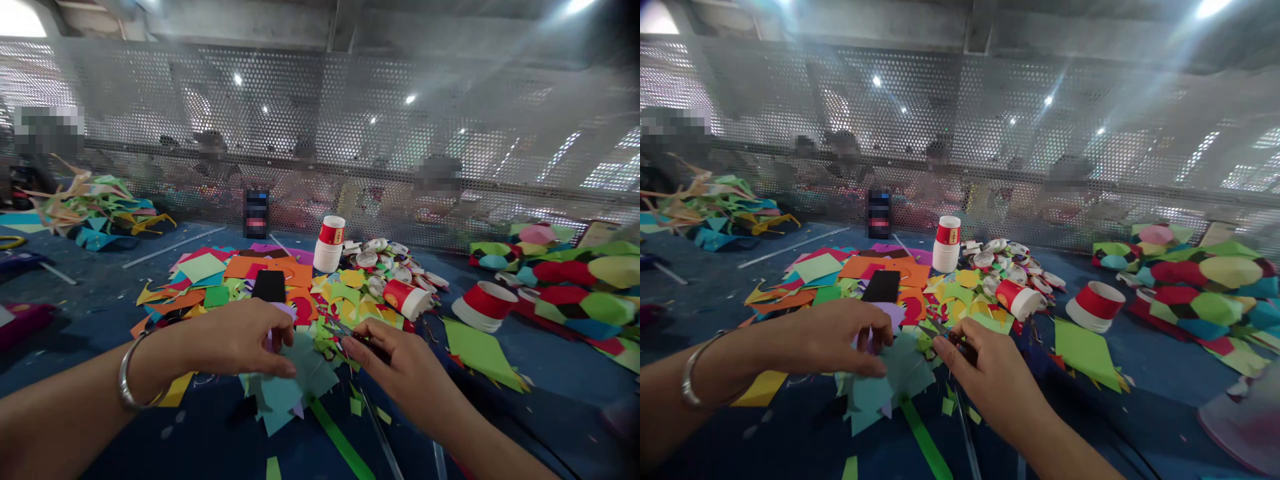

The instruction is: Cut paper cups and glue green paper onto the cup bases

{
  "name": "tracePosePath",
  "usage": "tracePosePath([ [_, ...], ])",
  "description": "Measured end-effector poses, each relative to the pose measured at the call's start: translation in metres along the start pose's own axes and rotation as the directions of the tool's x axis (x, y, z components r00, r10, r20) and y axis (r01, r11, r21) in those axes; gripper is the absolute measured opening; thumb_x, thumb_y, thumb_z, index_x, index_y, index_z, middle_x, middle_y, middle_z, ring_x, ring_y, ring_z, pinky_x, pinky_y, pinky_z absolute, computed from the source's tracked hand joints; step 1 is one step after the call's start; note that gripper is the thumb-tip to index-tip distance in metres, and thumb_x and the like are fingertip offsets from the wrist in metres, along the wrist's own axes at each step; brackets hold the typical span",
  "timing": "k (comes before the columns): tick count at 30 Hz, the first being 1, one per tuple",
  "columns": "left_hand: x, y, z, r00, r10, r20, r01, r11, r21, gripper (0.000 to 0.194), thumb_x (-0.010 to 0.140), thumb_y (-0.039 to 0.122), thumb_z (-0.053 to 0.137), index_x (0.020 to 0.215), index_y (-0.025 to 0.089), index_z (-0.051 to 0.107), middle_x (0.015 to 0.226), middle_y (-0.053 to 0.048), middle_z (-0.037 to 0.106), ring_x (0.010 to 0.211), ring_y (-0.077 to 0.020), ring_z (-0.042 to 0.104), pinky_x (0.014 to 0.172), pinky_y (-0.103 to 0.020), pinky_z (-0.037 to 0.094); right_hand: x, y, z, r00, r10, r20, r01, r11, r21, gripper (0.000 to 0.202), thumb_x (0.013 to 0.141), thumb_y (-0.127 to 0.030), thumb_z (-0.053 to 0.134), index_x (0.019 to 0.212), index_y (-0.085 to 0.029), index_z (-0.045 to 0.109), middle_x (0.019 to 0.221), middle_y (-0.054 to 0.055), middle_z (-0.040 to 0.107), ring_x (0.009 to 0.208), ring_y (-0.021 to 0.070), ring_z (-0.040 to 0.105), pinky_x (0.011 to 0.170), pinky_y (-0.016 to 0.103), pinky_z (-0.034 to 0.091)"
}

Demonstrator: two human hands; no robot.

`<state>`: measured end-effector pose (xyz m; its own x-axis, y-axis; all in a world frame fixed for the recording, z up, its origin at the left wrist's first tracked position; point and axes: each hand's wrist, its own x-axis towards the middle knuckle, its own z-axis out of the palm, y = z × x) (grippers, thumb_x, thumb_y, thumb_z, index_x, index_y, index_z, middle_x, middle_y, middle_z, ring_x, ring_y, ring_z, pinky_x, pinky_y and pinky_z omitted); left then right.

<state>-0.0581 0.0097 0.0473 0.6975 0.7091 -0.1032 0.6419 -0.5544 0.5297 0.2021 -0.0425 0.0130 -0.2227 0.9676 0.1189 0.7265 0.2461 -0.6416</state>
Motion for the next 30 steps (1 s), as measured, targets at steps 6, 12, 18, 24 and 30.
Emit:
tracePosePath([
  [6,-0.017,0.008,0.014,0.997,0.082,-0.009,-0.080,0.987,0.140,0.067,0.060,0.070,0.073,0.110,0.026,0.067,0.100,-0.006,0.067,0.088,-0.0285,0.060,0.068,-0.032,0.035,-0.002,0.001,0.005,0.999,-0.010,0.054,0.019,0.983,-0.180,0.039,0.095,-0.055,0.046,0.073,-0.022,0.047,0.058,-0.002,0.050,0.053,0.0143,0.043,0.048,0.028,0.023],
  [12,-0.018,0.011,0.019,0.999,0.036,0.005,-0.036,0.970,0.240,0.056,0.064,0.051,0.078,0.111,0.026,0.064,0.108,-0.006,0.063,0.093,-0.0305,0.059,0.071,-0.034,0.037,-0.005,-0.002,0.008,0.995,0.023,0.097,0.003,0.966,-0.260,0.036,0.093,-0.053,0.047,0.075,-0.023,0.049,0.062,0.001,0.057,0.055,0.0161,0.048,0.047,0.028,0.021],
  [18,-0.021,0.006,-0.003,0.976,-0.016,-0.218,0.018,1.000,0.005,0.060,0.067,0.052,0.076,0.120,0.030,0.058,0.106,-0.004,0.065,0.087,-0.0264,0.062,0.068,-0.031,0.042,-0.009,-0.008,0.014,0.991,0.051,0.124,-0.018,0.967,-0.255,0.021,0.089,-0.042,0.055,0.082,-0.022,0.055,0.064,0.002,0.062,0.049,0.0143,0.048,0.045,0.028,0.019],
  [24,-0.001,-0.005,0.004,0.997,-0.059,-0.046,0.027,0.860,-0.510,0.059,0.069,0.038,0.079,0.119,0.024,0.050,0.090,-0.004,0.068,0.080,-0.0226,0.066,0.065,-0.029,0.048,-0.018,-0.013,0.019,0.969,-0.041,0.245,0.048,0.999,-0.024,0.012,0.090,-0.034,0.056,0.095,-0.025,0.063,0.063,-0.001,0.062,0.053,0.0136,0.052,0.044,0.025,0.025],
  [30,0.015,-0.009,0.018,0.995,-0.071,-0.077,-0.019,0.600,-0.800,0.062,0.064,0.024,0.083,0.114,0.024,0.048,0.106,-0.003,0.061,0.090,-0.0210,0.063,0.073,-0.031,0.050,-0.020,-0.017,0.014,0.960,-0.054,0.276,0.078,0.994,-0.079,0.021,0.094,-0.037,0.050,0.090,-0.024,0.065,0.064,0.000,0.064,0.051,0.0133,0.051,0.045,0.026,0.027],
])
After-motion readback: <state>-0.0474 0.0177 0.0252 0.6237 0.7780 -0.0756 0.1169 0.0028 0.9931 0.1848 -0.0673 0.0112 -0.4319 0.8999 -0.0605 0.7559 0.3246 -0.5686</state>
